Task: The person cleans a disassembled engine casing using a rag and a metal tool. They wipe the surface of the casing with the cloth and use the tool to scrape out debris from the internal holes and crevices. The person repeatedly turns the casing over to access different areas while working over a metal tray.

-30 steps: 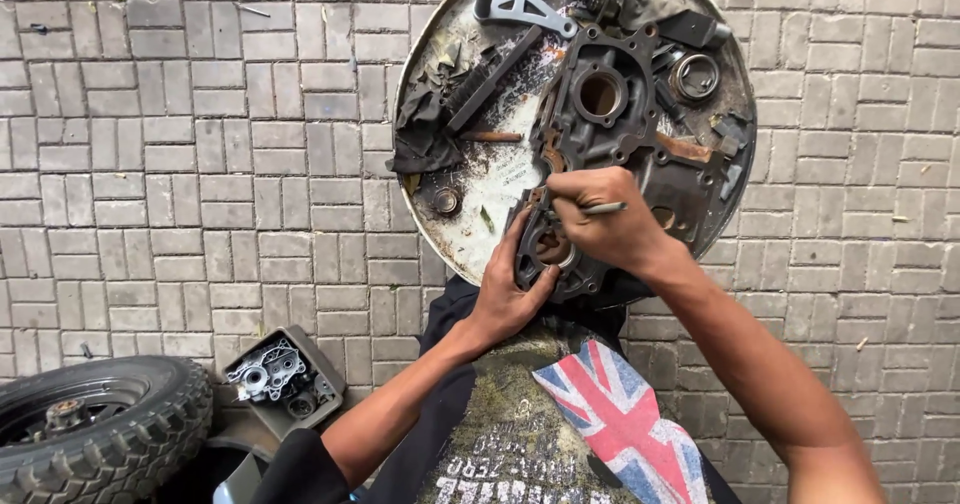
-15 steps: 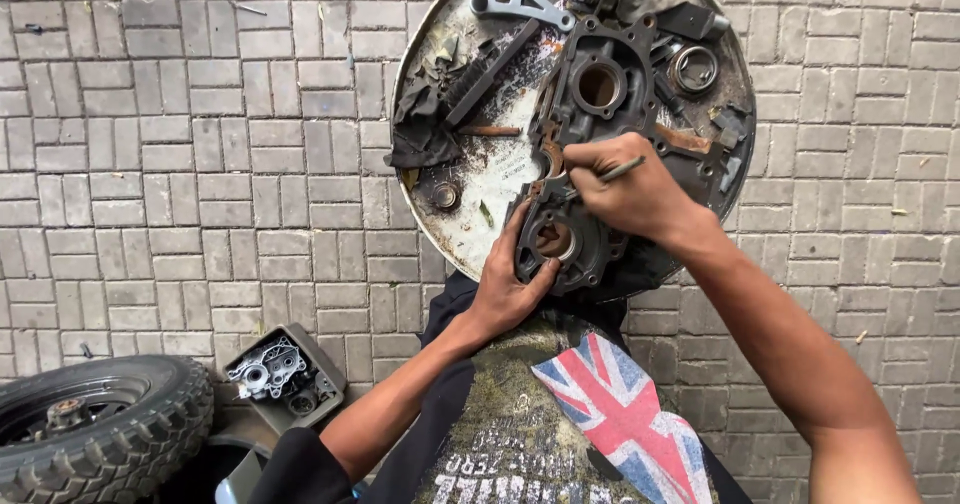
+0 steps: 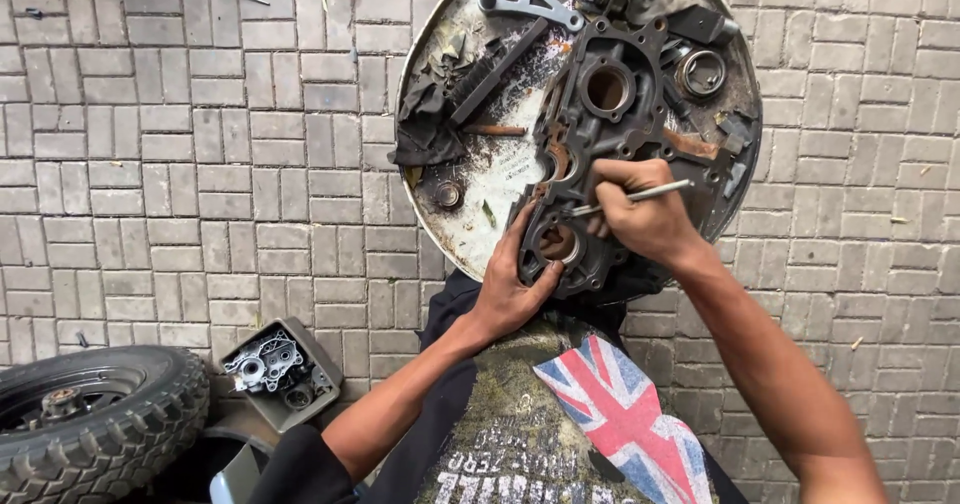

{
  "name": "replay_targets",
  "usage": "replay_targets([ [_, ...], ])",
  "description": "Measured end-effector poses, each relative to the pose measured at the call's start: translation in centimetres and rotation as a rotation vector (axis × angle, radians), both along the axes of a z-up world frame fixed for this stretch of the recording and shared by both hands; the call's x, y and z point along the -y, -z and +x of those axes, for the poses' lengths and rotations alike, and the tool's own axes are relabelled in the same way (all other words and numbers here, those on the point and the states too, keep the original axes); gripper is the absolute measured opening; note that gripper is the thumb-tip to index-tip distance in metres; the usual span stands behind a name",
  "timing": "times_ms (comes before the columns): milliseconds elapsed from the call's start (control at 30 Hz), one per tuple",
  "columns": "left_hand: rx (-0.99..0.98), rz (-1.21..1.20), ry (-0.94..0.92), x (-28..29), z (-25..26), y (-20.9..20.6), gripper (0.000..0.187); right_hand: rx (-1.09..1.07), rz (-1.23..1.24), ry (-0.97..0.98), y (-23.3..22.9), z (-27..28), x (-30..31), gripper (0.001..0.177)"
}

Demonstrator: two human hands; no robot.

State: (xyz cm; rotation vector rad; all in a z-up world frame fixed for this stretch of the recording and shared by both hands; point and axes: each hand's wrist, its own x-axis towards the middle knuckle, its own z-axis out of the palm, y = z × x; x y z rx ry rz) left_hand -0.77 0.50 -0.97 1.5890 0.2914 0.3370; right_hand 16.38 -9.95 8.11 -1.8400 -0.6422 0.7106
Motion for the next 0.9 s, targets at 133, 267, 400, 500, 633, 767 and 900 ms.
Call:
replay_targets([
  [133,-0.001,-0.022,0.002,0.1,0.0,0.1,0.079,-0.077,0.028,0.033,2.5,-1.0,-0.8,0.030],
  [267,-0.009,-0.017,0.010,-0.4,0.1,-0.5,0.080,-0.019,0.000,0.095,0.5,0.2,-0.2,0.027],
  [400,0.019,-0.031,0.013,-0.3,0.5,-1.3,0.077,0.154,0.023,0.134,0.9,-1.6,-0.1,0.026],
  [500,0.001,-0.030,-0.002,-0.2,0.3,-0.9,0.079,0.435,0.087,0.062,4.4,-3.1,-0.1,0.026],
  [633,-0.015,-0.012,-0.008,0.1,0.1,0.7,0.082,0.588,0.112,0.103,5.9,-3.2,1.5,0.023],
  [767,0.026,-0.046,-0.019,0.3,0.3,0.7,0.081,0.563,0.322,0.159,5.0,-3.7,1.1,0.029],
  [900,0.058,-0.066,-0.025,0.3,0.4,-0.4,0.078,0.585,0.297,0.057,5.9,-4.1,1.3,0.031],
])
